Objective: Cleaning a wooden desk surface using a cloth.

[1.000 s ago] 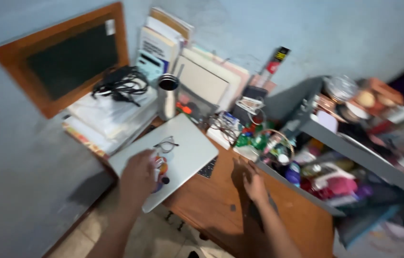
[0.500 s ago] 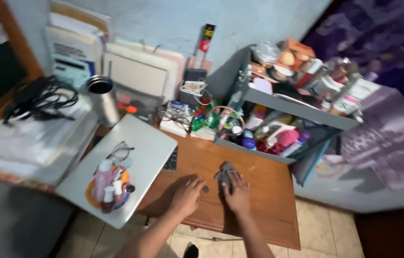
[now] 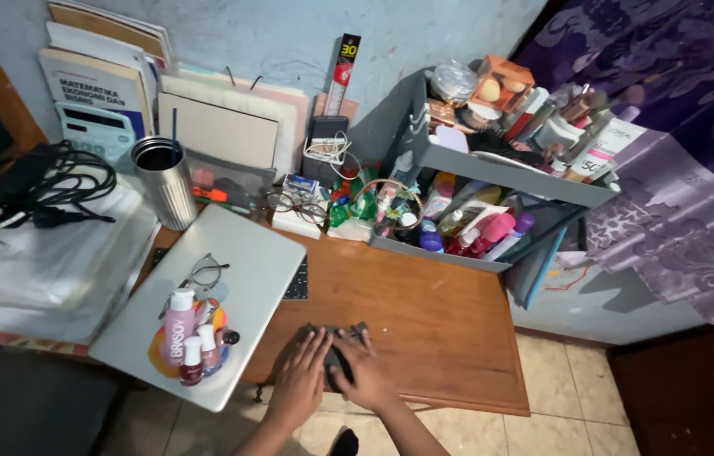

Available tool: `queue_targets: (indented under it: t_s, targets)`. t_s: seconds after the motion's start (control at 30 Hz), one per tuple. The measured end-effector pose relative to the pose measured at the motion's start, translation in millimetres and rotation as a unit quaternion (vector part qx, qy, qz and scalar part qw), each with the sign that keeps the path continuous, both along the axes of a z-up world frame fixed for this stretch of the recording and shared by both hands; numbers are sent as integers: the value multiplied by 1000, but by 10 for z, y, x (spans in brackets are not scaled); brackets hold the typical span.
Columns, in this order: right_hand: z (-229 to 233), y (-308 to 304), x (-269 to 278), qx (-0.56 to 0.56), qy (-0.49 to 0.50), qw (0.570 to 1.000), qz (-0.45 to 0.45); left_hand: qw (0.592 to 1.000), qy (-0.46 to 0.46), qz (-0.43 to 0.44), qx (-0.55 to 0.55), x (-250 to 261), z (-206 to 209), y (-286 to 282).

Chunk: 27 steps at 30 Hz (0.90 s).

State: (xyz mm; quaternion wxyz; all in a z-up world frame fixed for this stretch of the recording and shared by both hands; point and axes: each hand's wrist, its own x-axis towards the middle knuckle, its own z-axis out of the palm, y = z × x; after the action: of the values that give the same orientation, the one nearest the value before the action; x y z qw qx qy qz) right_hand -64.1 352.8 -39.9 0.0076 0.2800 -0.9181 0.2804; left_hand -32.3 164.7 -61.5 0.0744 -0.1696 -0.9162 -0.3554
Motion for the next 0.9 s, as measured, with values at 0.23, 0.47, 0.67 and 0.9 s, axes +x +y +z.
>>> queue_targets:
  t_s: [0.23,0.47,0.67,0.9]
  targets:
    - [-157,-216,269,-4,45,991,-126,998,24,30,-59,70,-288,171]
    - [-232,-253,-170,94,54,987,-116,992,-34,105,-59,-393,-454,379]
    - [-275,-173,-905,122,50,986,-106,981,-29,116,-154,-1148,-467,512]
    - [-399,-65,-1874,141,48,982,-115,959,-32,137,-245,-2149,-612,693]
